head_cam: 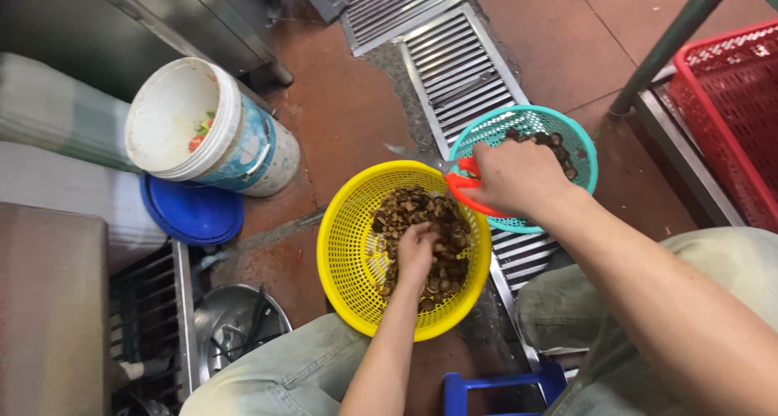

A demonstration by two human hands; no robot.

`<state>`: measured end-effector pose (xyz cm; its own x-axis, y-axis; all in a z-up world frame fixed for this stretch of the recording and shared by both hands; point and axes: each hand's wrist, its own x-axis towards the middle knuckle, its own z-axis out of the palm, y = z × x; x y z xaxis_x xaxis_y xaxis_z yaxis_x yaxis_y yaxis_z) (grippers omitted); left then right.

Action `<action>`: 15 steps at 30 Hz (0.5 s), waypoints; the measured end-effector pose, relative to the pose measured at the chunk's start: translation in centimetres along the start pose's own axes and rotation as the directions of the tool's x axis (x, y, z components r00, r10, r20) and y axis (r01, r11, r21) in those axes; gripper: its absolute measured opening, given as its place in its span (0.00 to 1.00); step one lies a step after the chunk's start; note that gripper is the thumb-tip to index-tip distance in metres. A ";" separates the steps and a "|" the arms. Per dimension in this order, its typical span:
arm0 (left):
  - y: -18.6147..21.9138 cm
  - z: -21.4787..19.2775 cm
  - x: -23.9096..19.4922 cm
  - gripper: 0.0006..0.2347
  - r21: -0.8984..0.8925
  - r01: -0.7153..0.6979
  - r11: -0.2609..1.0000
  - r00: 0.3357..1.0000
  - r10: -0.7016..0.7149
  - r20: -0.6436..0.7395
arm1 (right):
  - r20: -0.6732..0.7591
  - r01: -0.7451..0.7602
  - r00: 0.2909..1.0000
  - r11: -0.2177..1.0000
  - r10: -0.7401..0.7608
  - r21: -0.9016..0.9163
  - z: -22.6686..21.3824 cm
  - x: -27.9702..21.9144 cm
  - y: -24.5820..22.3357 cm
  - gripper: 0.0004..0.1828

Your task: Trimming the stems of mushrooms using scissors and sorting them into a different basket

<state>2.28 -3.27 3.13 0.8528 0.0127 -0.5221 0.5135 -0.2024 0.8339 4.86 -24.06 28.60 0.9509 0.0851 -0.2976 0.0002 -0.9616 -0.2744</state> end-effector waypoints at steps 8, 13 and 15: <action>7.4 -5.4 -1.3 0.13 -0.353 -0.151 0.924 0.981 0.095 -0.171 | 0.121 0.132 0.985 0.989 -0.123 -0.073 2.2 -1.0 -2.9 0.34; 8.2 -6.9 -1.2 0.12 -0.311 -0.240 0.920 0.941 0.142 -0.307 | 0.138 0.153 0.981 0.980 -0.136 -0.127 2.4 -2.0 -3.7 0.31; 9.2 -6.9 -2.2 0.14 -0.326 -0.229 0.917 0.937 0.117 -0.329 | 0.153 0.178 0.976 0.973 -0.155 -0.149 2.6 -1.9 -3.7 0.30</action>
<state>5.81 1.64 13.20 0.8905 0.3102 -0.3327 0.3066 0.1310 0.9428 2.24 -19.96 27.81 0.8808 0.2724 -0.3874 0.2160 -0.9590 -0.1833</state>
